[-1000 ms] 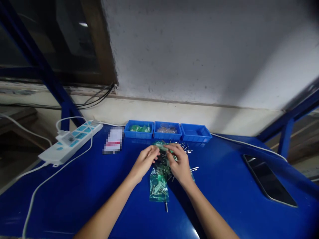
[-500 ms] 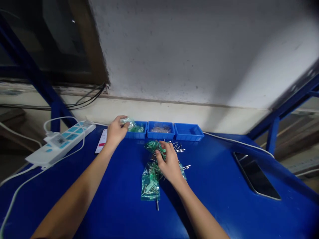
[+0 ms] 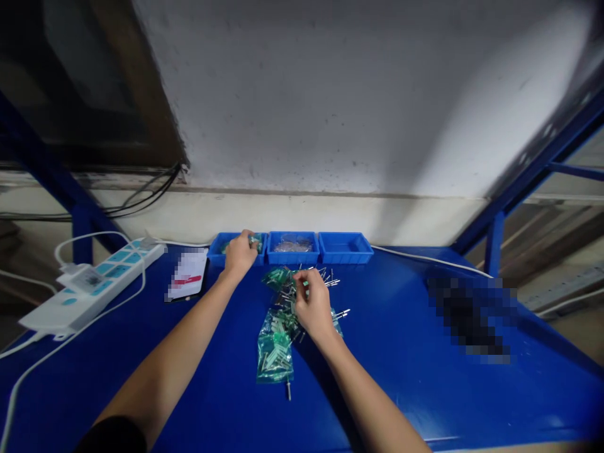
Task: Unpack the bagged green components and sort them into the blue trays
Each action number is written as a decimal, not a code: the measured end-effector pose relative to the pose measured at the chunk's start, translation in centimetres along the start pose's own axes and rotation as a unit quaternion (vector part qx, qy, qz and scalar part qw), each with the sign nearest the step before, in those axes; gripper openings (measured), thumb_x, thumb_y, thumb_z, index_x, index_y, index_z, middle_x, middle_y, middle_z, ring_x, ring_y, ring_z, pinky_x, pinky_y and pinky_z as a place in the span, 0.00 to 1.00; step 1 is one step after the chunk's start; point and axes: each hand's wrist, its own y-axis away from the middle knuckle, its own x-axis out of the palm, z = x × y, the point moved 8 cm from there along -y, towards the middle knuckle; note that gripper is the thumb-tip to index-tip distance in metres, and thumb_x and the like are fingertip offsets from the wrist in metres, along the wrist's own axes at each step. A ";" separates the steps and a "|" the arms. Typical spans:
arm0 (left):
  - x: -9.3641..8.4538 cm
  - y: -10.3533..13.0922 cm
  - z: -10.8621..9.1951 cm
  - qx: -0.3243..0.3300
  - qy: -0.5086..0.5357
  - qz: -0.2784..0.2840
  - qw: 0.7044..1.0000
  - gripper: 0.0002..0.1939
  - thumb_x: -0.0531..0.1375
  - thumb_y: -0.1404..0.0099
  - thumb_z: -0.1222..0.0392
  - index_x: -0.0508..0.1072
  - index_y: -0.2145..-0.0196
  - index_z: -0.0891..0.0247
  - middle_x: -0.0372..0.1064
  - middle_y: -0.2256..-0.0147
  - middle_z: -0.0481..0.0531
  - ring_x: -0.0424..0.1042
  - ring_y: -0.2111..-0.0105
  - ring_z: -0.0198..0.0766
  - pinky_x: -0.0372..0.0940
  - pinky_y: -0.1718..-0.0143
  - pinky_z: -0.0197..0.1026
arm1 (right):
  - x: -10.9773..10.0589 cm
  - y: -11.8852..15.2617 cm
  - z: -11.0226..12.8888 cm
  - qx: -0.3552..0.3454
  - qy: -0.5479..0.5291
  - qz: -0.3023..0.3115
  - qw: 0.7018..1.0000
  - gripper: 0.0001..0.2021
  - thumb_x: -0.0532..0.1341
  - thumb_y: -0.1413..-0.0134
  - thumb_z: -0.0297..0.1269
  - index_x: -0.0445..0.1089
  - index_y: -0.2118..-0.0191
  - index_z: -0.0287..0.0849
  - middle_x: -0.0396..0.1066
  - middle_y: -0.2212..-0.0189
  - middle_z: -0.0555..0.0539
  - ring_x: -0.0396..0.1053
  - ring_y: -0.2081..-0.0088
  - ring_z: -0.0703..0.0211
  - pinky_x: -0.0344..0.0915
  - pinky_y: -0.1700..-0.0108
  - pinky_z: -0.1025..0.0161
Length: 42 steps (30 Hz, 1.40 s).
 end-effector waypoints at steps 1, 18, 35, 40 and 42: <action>0.1 0.1 -0.1 -0.004 -0.006 -0.003 1.000 0.15 0.54 0.40 0.59 0.68 0.55 0.58 0.75 0.65 0.57 0.72 0.60 0.48 0.61 0.61 0.43 | -0.1 0.0 -0.1 0.001 -0.003 -0.006 1.000 0.08 0.49 0.45 0.26 0.64 0.66 0.43 0.65 0.68 0.45 0.65 0.65 0.56 0.64 0.62 0.59; 0.7 1.1 -0.3 -0.007 -0.020 0.000 1.000 0.11 0.53 0.41 0.59 0.72 0.63 0.62 0.73 0.67 0.60 0.65 0.54 0.53 0.53 0.52 0.55 | -1.4 -0.6 -2.1 0.048 0.030 -0.051 0.997 0.08 0.50 0.53 0.23 0.59 0.75 0.44 0.60 0.74 0.49 0.61 0.71 0.59 0.58 0.69 0.63; 0.8 10.8 -3.3 0.140 0.034 0.012 0.990 0.24 0.54 0.39 0.44 0.66 0.50 0.61 0.66 0.52 0.61 0.63 0.52 0.55 0.59 0.55 0.52 | -2.2 -1.0 -3.9 0.083 0.069 -0.041 0.993 0.08 0.52 0.45 0.35 0.68 0.69 0.41 0.69 0.71 0.46 0.65 0.68 0.56 0.61 0.65 0.61; 0.8 11.4 -3.0 0.129 0.015 0.032 0.991 0.15 0.55 0.39 0.51 0.70 0.58 0.60 0.72 0.60 0.57 0.67 0.57 0.52 0.57 0.56 0.51 | -1.5 -0.8 -3.3 0.075 0.080 -0.021 0.994 0.09 0.52 0.45 0.37 0.69 0.68 0.41 0.70 0.71 0.46 0.65 0.67 0.56 0.60 0.65 0.62; 0.3 11.3 -2.5 0.112 0.033 0.036 0.993 0.13 0.54 0.38 0.53 0.70 0.59 0.60 0.74 0.64 0.55 0.71 0.61 0.49 0.58 0.56 0.48 | -1.4 -0.8 -3.0 0.074 0.078 -0.017 0.994 0.10 0.51 0.44 0.37 0.68 0.66 0.41 0.70 0.71 0.45 0.65 0.67 0.56 0.59 0.65 0.62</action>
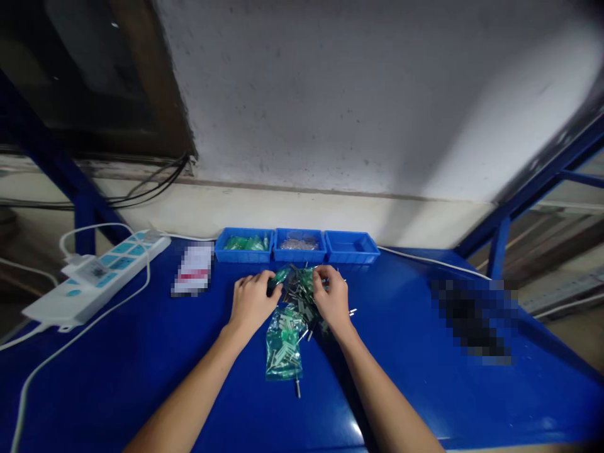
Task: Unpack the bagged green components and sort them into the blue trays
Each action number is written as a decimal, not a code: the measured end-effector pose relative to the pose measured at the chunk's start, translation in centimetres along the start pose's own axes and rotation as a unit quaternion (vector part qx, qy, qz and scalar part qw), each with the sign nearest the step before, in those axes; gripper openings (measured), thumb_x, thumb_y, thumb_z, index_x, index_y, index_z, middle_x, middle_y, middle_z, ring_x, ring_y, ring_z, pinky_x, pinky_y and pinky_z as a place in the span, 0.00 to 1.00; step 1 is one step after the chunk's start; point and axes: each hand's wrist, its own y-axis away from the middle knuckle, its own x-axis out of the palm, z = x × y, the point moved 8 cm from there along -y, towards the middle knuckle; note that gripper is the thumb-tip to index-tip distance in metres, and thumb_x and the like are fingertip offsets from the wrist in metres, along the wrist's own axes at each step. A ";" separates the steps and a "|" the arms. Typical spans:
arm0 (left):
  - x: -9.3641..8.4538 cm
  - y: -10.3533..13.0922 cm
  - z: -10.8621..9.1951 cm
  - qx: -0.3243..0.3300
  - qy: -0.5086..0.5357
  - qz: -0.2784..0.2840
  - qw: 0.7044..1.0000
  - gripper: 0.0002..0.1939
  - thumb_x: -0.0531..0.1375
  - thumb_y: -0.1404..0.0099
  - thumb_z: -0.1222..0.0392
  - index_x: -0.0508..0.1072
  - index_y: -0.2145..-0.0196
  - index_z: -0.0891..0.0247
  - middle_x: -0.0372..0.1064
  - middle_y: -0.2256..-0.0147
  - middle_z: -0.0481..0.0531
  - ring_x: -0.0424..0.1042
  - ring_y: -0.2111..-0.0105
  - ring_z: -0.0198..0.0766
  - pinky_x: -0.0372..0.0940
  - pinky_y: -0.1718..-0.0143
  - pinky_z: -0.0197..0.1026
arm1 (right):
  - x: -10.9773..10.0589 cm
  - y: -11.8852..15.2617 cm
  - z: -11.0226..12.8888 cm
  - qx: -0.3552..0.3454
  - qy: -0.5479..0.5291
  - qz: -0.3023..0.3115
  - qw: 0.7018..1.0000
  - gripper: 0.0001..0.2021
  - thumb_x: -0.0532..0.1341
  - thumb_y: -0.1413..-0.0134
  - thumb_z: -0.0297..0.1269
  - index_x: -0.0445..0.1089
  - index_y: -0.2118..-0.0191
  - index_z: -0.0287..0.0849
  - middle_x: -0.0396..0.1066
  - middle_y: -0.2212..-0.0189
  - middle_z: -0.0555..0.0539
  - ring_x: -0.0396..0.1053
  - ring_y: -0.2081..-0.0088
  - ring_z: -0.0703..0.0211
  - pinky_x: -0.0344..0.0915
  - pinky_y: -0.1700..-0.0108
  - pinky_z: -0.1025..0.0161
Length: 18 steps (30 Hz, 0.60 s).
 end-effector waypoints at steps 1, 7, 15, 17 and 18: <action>-0.3 0.0 0.4 -0.013 0.018 0.001 1.000 0.13 0.53 0.38 0.54 0.70 0.59 0.60 0.75 0.65 0.54 0.72 0.63 0.47 0.59 0.58 0.46 | 0.0 0.1 0.1 0.001 -0.004 0.000 1.000 0.11 0.50 0.43 0.37 0.68 0.64 0.40 0.70 0.71 0.45 0.65 0.68 0.57 0.59 0.66 0.62; -1.9 0.3 3.4 -0.139 0.181 -0.014 0.973 0.16 0.50 0.36 0.52 0.74 0.65 0.62 0.72 0.77 0.51 0.72 0.73 0.42 0.59 0.70 0.38 | -0.4 0.3 0.3 0.010 -0.059 -0.022 0.998 0.11 0.46 0.43 0.33 0.57 0.55 0.41 0.56 0.79 0.55 0.55 0.80 0.63 0.52 0.75 0.66; 0.0 1.5 2.7 -0.204 0.541 -0.009 0.816 0.18 0.60 0.44 0.50 0.70 0.60 0.65 0.72 0.70 0.50 0.72 0.71 0.37 0.65 0.64 0.39 | 1.4 1.0 1.1 -0.008 -0.124 0.066 0.990 0.06 0.49 0.48 0.29 0.55 0.63 0.45 0.52 0.80 0.56 0.53 0.79 0.64 0.50 0.75 0.66; 0.6 1.8 2.0 -0.213 0.578 -0.009 0.788 0.18 0.62 0.45 0.53 0.69 0.59 0.65 0.72 0.69 0.50 0.72 0.71 0.36 0.66 0.64 0.39 | 2.1 1.4 1.5 -0.002 -0.141 0.094 0.985 0.05 0.50 0.46 0.31 0.57 0.62 0.45 0.53 0.80 0.56 0.54 0.79 0.64 0.51 0.74 0.66; 0.8 1.9 1.7 -0.214 0.589 -0.008 0.780 0.18 0.62 0.45 0.54 0.68 0.59 0.65 0.73 0.69 0.50 0.72 0.71 0.35 0.66 0.64 0.39 | 2.4 1.6 1.6 0.010 -0.148 0.104 0.983 0.04 0.50 0.44 0.33 0.58 0.62 0.45 0.55 0.80 0.56 0.55 0.79 0.64 0.52 0.74 0.66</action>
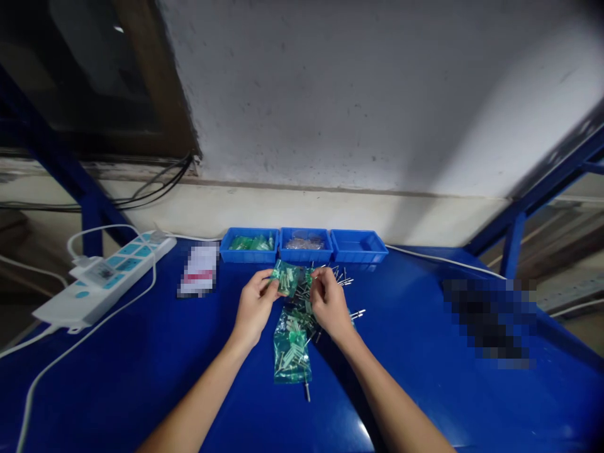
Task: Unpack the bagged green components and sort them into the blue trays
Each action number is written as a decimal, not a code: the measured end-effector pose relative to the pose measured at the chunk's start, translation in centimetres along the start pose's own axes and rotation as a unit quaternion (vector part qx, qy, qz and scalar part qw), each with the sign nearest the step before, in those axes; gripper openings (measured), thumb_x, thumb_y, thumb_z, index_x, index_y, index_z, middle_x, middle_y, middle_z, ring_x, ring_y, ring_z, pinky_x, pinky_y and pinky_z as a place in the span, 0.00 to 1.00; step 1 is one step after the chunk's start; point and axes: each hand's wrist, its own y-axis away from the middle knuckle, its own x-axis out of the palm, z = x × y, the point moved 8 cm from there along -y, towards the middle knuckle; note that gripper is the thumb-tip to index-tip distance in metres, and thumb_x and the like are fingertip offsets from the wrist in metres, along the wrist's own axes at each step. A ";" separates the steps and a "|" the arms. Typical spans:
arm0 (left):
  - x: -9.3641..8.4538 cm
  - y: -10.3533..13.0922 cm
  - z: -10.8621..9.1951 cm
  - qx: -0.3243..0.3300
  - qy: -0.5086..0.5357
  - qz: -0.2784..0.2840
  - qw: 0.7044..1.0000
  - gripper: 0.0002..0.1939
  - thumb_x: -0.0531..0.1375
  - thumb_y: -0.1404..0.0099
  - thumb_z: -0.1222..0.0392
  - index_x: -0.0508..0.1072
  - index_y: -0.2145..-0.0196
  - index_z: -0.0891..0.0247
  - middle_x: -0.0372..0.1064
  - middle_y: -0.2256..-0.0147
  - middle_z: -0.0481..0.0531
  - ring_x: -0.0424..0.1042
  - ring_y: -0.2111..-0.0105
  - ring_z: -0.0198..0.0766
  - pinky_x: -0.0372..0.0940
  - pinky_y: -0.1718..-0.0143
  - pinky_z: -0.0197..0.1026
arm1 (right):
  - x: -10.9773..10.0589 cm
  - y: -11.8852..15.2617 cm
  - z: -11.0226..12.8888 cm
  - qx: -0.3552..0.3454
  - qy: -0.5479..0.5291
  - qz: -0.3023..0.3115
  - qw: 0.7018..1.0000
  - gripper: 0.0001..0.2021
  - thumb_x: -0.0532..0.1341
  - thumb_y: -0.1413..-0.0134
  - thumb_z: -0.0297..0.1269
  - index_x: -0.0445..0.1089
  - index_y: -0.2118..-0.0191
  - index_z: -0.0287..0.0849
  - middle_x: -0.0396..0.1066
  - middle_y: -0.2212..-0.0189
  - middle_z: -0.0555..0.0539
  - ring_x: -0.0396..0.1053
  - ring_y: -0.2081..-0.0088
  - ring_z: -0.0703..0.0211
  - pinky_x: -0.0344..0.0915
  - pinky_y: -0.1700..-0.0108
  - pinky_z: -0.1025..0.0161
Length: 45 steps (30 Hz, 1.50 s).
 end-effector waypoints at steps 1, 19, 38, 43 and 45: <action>0.3 0.1 0.1 0.000 0.010 0.003 1.000 0.17 0.62 0.45 0.55 0.68 0.59 0.64 0.73 0.68 0.50 0.72 0.70 0.35 0.66 0.63 0.39 | 0.3 0.1 0.0 0.017 -0.010 0.006 1.000 0.05 0.50 0.42 0.36 0.60 0.62 0.44 0.56 0.80 0.55 0.56 0.79 0.63 0.53 0.74 0.66; 1.2 0.7 -0.2 -0.014 0.084 0.036 0.996 0.15 0.60 0.42 0.55 0.69 0.56 0.61 0.72 0.61 0.53 0.72 0.59 0.39 0.63 0.56 0.41 | 0.6 0.3 -1.3 0.188 -0.319 -0.033 0.928 0.24 0.68 0.60 0.41 0.67 0.54 0.42 0.61 0.79 0.57 0.62 0.76 0.66 0.59 0.69 0.64; 1.9 1.0 1.6 -0.204 0.205 0.064 0.955 0.23 0.54 0.39 0.45 0.68 0.54 0.66 0.73 0.72 0.55 0.73 0.75 0.37 0.67 0.66 0.42 | -1.2 0.2 3.5 -0.089 -0.001 -0.035 0.995 0.05 0.59 0.53 0.28 0.71 0.72 0.44 0.62 0.58 0.45 0.61 0.51 0.52 0.59 0.50 0.54; 1.1 0.8 1.1 -0.188 0.204 0.045 0.960 0.20 0.60 0.44 0.66 0.69 0.53 0.65 0.75 0.67 0.55 0.75 0.69 0.37 0.67 0.60 0.42 | -0.6 0.5 3.5 -0.091 0.040 -0.016 0.995 0.08 0.58 0.53 0.27 0.70 0.67 0.45 0.59 0.57 0.44 0.59 0.50 0.51 0.59 0.49 0.53; 0.8 0.6 0.8 -0.159 0.182 0.048 0.969 0.23 0.60 0.47 0.69 0.68 0.51 0.65 0.75 0.65 0.55 0.75 0.66 0.38 0.66 0.58 0.42 | -0.5 0.5 3.1 -0.076 0.039 -0.013 0.996 0.10 0.57 0.53 0.28 0.71 0.64 0.46 0.58 0.56 0.44 0.59 0.50 0.51 0.60 0.50 0.53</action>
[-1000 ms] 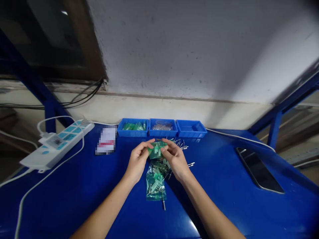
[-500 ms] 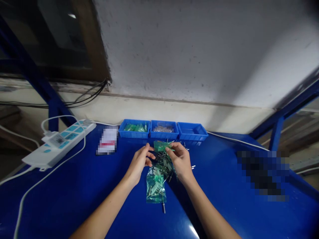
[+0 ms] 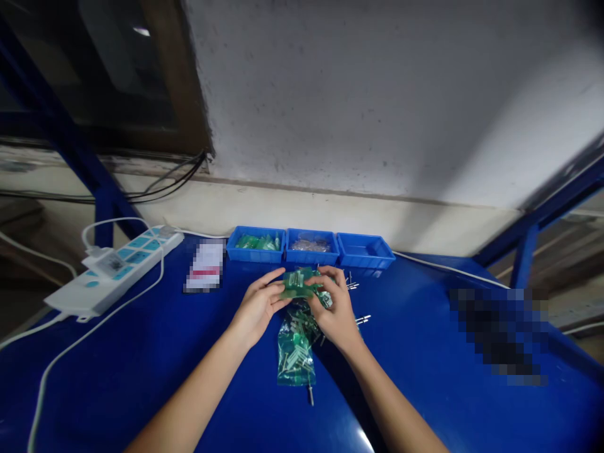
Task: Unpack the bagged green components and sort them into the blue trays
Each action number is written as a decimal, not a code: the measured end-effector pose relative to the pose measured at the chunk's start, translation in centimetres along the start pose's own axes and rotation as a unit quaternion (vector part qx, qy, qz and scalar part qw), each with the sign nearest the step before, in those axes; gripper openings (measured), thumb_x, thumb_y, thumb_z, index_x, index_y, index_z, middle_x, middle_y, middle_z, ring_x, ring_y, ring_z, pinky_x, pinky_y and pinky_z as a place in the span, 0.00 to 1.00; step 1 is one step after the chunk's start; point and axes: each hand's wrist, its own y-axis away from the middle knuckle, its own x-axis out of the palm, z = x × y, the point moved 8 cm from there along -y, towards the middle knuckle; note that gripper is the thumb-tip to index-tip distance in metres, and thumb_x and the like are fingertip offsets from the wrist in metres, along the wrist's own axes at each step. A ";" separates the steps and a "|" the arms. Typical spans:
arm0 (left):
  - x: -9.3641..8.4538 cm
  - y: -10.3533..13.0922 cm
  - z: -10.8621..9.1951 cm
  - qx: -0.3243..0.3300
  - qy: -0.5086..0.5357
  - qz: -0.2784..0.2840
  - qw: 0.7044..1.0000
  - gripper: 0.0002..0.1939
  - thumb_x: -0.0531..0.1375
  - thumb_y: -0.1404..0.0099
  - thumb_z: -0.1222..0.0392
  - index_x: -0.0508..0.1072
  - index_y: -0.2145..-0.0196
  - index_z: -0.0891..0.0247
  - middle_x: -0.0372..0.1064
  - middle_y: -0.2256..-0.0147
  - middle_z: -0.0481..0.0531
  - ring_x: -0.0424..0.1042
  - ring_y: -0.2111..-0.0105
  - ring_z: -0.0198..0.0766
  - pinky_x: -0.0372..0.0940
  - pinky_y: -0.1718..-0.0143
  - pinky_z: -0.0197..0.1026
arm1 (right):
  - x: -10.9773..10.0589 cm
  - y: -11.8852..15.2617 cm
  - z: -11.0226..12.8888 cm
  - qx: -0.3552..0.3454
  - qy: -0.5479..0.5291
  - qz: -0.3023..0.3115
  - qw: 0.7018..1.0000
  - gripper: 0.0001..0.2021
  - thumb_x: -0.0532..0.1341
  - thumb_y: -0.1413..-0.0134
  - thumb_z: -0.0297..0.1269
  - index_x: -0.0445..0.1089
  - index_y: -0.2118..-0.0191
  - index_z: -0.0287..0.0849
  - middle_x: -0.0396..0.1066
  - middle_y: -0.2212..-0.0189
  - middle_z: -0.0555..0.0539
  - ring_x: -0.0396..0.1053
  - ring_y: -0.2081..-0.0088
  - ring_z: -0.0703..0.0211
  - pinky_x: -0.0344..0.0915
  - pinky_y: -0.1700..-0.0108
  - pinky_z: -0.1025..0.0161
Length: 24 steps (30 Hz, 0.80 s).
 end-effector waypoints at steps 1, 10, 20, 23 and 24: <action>0.0 0.0 -0.2 0.015 -0.014 0.001 1.000 0.25 0.61 0.47 0.69 0.68 0.50 0.65 0.75 0.64 0.55 0.74 0.64 0.39 0.65 0.58 0.42 | 0.1 0.0 -0.2 0.008 -0.002 0.003 1.000 0.11 0.57 0.54 0.27 0.71 0.63 0.46 0.58 0.56 0.44 0.58 0.49 0.50 0.61 0.51 0.53; -0.2 0.3 -1.7 0.133 -0.158 -0.037 0.978 0.18 0.63 0.47 0.61 0.72 0.57 0.65 0.75 0.64 0.55 0.73 0.63 0.41 0.64 0.62 0.40 | -0.3 -0.1 -2.2 0.155 -0.072 -0.004 0.985 0.09 0.59 0.50 0.39 0.75 0.71 0.43 0.62 0.60 0.43 0.63 0.56 0.51 0.63 0.60 0.59; 2.2 2.3 -3.9 0.346 -0.407 -0.005 0.845 0.09 0.55 0.43 0.67 0.72 0.77 0.60 0.67 0.55 0.54 0.64 0.50 0.45 0.55 0.47 0.47 | 1.3 0.7 -4.2 0.276 -0.195 0.022 0.941 0.19 0.60 0.52 0.53 0.64 0.78 0.41 0.59 0.82 0.53 0.56 0.77 0.64 0.54 0.74 0.66; 2.1 2.5 -4.1 0.363 -0.433 -0.025 0.824 0.10 0.55 0.43 0.68 0.73 0.76 0.60 0.64 0.55 0.54 0.62 0.49 0.45 0.54 0.47 0.46 | 1.4 0.6 -3.6 0.258 -0.221 0.022 0.940 0.15 0.63 0.54 0.48 0.65 0.74 0.41 0.59 0.80 0.54 0.56 0.77 0.65 0.53 0.75 0.68; 2.1 2.4 -4.0 0.359 -0.432 -0.023 0.827 0.10 0.54 0.42 0.67 0.73 0.76 0.59 0.64 0.56 0.54 0.63 0.50 0.45 0.55 0.48 0.46 | 1.3 0.5 -3.5 0.252 -0.223 0.017 0.941 0.14 0.63 0.54 0.48 0.65 0.72 0.41 0.59 0.79 0.53 0.56 0.76 0.65 0.54 0.76 0.68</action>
